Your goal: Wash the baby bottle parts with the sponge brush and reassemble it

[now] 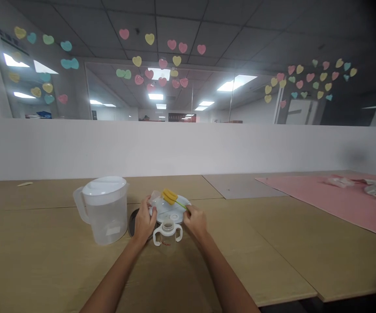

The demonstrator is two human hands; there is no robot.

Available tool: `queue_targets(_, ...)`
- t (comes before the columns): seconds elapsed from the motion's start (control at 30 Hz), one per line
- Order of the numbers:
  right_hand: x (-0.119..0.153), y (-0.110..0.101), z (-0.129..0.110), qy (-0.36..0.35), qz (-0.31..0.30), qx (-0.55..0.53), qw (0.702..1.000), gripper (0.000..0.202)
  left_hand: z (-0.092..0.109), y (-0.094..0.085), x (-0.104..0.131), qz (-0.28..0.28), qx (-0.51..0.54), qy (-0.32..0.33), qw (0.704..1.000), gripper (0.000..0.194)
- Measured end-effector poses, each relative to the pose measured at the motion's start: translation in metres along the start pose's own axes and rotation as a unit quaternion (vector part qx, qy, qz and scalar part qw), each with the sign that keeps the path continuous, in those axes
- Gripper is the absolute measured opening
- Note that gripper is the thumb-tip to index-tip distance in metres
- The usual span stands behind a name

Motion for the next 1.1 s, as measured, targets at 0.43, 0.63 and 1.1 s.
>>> queue_targets(0.43,0.001,-0.005,-0.009,-0.125,0.040,-0.047,0.990,0.024,-0.003,0.003,0.014,0.028,-0.044,0.116,0.992,0.041)
queue_targets(0.63,0.001,-0.003,-0.006,-0.121,0.030,-0.012,0.992,0.023,-0.005,-0.002,0.013,0.068,-0.054,0.115,0.990,0.037)
queue_targets(1.1,0.005,0.002,-0.015,-0.210,0.035,0.016,0.977,0.019,0.008,0.005,0.019,-0.001,-0.062,0.232,0.971,0.034)
Point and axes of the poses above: each hand's wrist, its own x-axis away from the middle knuckle, its own y-axis out of the palm, z = x × y, the point moved 6 cm from there along -x, towards the middle knuckle, and after that the axes turned 8 degrees about -x, right-handed, at the moved point
